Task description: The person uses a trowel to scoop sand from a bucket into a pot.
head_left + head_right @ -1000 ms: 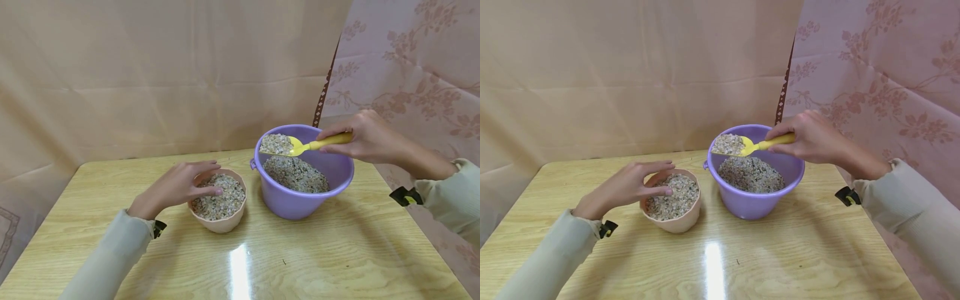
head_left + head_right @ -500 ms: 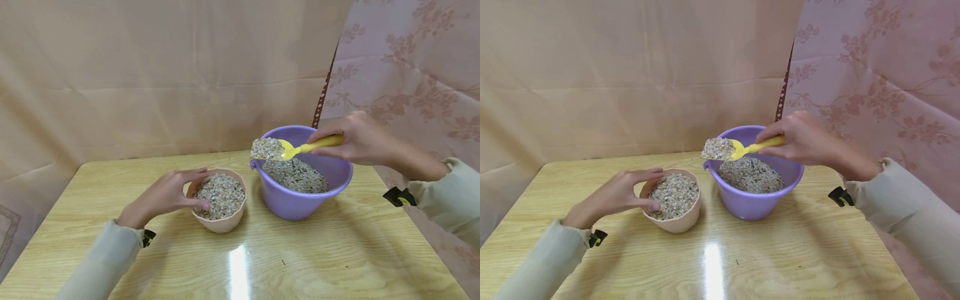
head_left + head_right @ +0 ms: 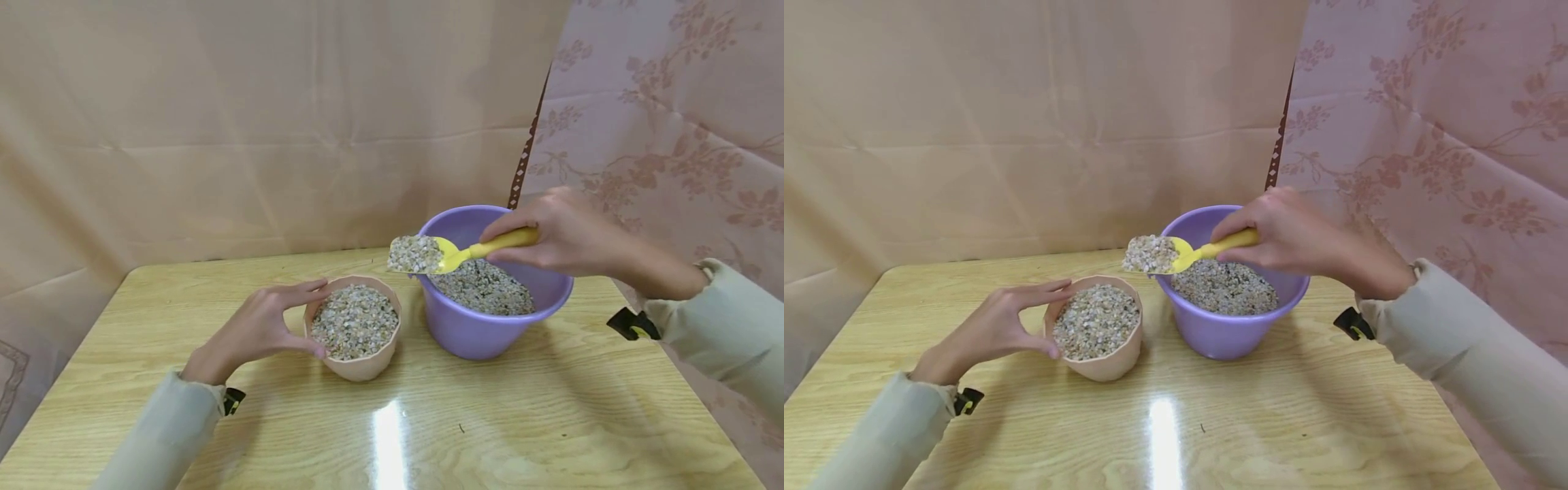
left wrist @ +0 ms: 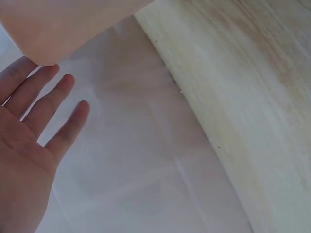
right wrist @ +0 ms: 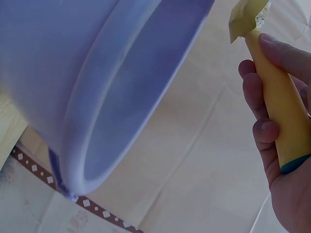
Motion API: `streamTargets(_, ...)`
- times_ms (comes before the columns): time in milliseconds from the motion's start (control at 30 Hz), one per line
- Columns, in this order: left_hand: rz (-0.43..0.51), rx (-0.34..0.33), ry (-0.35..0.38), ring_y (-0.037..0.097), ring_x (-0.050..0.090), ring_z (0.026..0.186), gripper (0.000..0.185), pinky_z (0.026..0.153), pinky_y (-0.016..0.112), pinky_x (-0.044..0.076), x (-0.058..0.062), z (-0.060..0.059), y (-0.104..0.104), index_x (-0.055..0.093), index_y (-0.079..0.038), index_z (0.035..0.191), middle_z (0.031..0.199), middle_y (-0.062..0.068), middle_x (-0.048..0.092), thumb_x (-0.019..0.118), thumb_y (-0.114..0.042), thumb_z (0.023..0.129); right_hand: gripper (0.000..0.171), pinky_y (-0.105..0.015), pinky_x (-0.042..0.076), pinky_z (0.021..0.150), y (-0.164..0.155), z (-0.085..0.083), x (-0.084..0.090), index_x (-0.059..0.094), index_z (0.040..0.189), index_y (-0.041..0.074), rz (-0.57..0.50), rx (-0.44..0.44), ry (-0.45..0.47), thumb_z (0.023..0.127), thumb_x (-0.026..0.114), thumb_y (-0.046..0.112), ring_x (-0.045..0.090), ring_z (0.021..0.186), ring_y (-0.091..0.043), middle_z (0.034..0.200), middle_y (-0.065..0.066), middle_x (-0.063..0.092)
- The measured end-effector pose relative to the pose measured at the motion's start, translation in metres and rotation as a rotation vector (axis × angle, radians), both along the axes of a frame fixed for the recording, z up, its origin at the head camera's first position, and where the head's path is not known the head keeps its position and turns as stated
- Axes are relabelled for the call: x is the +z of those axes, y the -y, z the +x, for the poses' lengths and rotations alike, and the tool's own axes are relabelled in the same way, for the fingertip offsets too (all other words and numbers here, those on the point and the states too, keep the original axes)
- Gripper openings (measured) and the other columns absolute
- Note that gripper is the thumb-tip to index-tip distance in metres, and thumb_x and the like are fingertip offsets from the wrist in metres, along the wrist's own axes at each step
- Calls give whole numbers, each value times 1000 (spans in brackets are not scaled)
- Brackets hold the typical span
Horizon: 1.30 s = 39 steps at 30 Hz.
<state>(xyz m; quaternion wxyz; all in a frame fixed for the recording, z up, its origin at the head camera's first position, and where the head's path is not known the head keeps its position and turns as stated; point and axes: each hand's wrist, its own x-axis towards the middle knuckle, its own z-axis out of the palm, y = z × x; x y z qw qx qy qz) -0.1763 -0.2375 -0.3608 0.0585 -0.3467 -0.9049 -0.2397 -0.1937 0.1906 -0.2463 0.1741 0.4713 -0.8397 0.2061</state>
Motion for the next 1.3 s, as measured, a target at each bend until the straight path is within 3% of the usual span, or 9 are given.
streamTargets(200,57,-25,-102,30,65,114,84,83,49,56,-9,0,6,70,-12,127,135,3,63,89,-55,57,24,-14,41,47,10,0,-2,80,96,17,5,29,37,73,88,15,51,53,6,75,14,71)
streamTargets(367,83,-42,-161,31,65,114,80,86,52,55,-11,1,6,73,-8,120,131,6,65,91,-51,54,24,-14,44,49,19,0,-5,80,96,16,1,68,43,73,88,15,55,55,6,80,11,74)
streamTargets(500,94,-38,-156,32,64,115,80,87,54,54,-11,2,5,73,-9,120,130,8,66,92,-48,52,23,-18,46,51,26,0,-7,80,96,16,29,63,67,74,88,15,56,57,4,80,11,74)
streamTargets(967,134,-48,-162,30,66,113,83,90,56,52,-15,0,5,75,-7,115,126,9,67,73,-71,62,17,-27,44,58,51,0,-11,80,95,20,126,64,105,79,85,18,49,55,5,76,18,70)
streamTargets(1300,135,-30,-141,29,66,114,81,93,56,50,-14,0,6,76,-10,114,127,7,67,77,-69,59,15,-24,45,55,70,2,-10,80,94,18,179,73,117,79,84,19,51,54,3,78,13,73)
